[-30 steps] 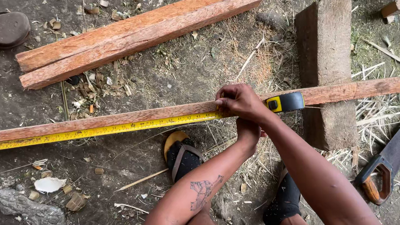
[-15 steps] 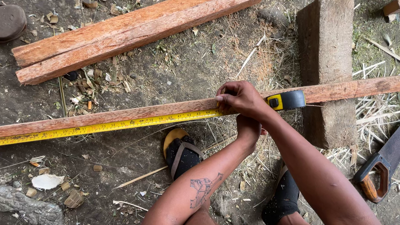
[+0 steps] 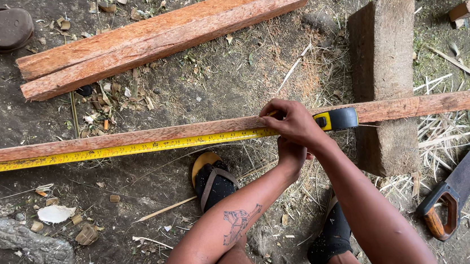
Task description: The person uses a hand saw to cut a long wooden plank into shorter pieces. They measure the wood with a tape measure and mark it with a pencil before each cut. The person wears flip-flops and a black glove on the right hand while working outdoors on a dirt surface.
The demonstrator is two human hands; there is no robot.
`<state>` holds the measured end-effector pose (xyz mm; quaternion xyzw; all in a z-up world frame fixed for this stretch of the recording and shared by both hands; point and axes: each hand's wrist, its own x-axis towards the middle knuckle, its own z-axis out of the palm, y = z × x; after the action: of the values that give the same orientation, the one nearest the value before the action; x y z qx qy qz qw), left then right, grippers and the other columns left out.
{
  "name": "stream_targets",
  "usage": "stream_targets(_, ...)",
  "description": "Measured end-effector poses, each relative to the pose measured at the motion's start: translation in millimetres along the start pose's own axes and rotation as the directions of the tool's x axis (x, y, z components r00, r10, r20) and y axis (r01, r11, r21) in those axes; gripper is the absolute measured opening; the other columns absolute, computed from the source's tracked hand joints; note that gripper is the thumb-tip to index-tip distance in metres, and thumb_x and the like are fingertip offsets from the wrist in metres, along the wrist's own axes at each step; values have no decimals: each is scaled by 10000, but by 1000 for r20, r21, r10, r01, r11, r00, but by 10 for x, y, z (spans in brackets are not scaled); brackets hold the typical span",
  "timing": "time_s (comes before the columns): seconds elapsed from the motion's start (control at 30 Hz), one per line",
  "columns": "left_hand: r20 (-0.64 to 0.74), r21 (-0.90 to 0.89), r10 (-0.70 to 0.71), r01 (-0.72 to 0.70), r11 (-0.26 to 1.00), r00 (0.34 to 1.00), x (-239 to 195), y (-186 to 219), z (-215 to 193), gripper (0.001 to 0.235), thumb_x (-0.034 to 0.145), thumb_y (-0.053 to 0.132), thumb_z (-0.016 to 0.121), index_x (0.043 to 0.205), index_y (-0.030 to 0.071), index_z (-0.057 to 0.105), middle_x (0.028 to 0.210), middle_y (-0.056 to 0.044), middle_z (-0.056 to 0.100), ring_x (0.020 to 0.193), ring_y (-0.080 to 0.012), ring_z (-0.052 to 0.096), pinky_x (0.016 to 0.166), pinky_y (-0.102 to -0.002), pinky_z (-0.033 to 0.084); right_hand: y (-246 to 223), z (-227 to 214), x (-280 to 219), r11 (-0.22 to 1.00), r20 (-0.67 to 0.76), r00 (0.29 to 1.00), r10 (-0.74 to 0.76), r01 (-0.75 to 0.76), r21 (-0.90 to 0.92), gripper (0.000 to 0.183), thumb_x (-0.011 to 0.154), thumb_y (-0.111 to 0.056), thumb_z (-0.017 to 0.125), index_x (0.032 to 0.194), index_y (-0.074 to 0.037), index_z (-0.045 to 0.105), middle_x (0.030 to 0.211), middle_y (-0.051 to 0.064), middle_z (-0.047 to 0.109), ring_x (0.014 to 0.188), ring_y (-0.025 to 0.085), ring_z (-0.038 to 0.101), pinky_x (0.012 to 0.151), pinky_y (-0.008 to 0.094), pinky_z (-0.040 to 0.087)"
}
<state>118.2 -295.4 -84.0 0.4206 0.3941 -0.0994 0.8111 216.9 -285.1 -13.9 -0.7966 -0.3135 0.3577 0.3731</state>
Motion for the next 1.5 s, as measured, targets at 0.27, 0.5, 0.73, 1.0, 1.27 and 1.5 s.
stream_targets(0.27, -3, -13, -9, 9, 1000, 1000, 17, 11, 15, 202, 1019, 143, 486, 1111, -33, 525, 864, -149, 650, 640, -183, 651, 495, -301, 512, -45, 18, 97, 967, 117, 983, 140, -161, 197, 175, 949, -218, 683, 1034, -68, 713, 816, 60, 732, 732, 113, 686, 667, 295, 587)
stream_targets(0.5, -10, 49, -50, 50, 998, 999, -56, 123, 15, 237, 1044, 203, 449, 1213, 43, 407, 1071, -122, 576, 801, -166, 599, 600, -339, 541, -186, 108, 109, 976, 125, 976, 179, -193, 105, 170, 992, -185, 643, 993, -30, 713, 728, 56, 729, 630, 116, 672, 598, 292, 564)
stream_targets(0.73, -3, -20, -35, 35, 999, 999, 44, -97, -20, 245, 1044, 197, 464, 1226, 64, 369, 1086, -97, 529, 844, -142, 565, 644, -343, 522, -190, 134, 88, 977, 101, 984, 149, -163, 141, 131, 969, -144, 657, 978, -32, 724, 732, 73, 732, 655, 118, 682, 608, 299, 576)
stream_targets(1.0, 2, -95, -37, 37, 995, 999, 211, -340, -53, 230, 1058, 214, 447, 1234, 72, 402, 1062, -85, 510, 841, -143, 532, 646, -349, 481, -273, 130, 85, 993, 6, 993, 121, -121, 17, 105, 944, -118, 677, 993, -51, 741, 757, 86, 752, 669, 163, 699, 619, 353, 574)
stream_targets(1.27, 29, -12, 25, -25, 1000, 999, 215, -334, -112, 191, 1049, 167, 506, 1170, 33, 443, 1006, -77, 525, 802, -139, 504, 626, -353, 458, -260, 167, 111, 984, 1, 984, 177, -177, 14, 121, 977, -95, 627, 1014, -67, 739, 822, 80, 767, 728, 174, 742, 669, 327, 616)
stream_targets(1.5, 67, 41, -78, 75, 996, 995, 84, -51, -64, 256, 1041, 183, 488, 951, -8, 633, 832, -46, 656, 649, -105, 646, 513, -268, 550, -341, -144, -255, 979, -467, 881, -81, 157, 127, 412, 880, 145, 479, 1178, -40, 694, 1011, 73, 758, 961, 174, 754, 840, 304, 620)
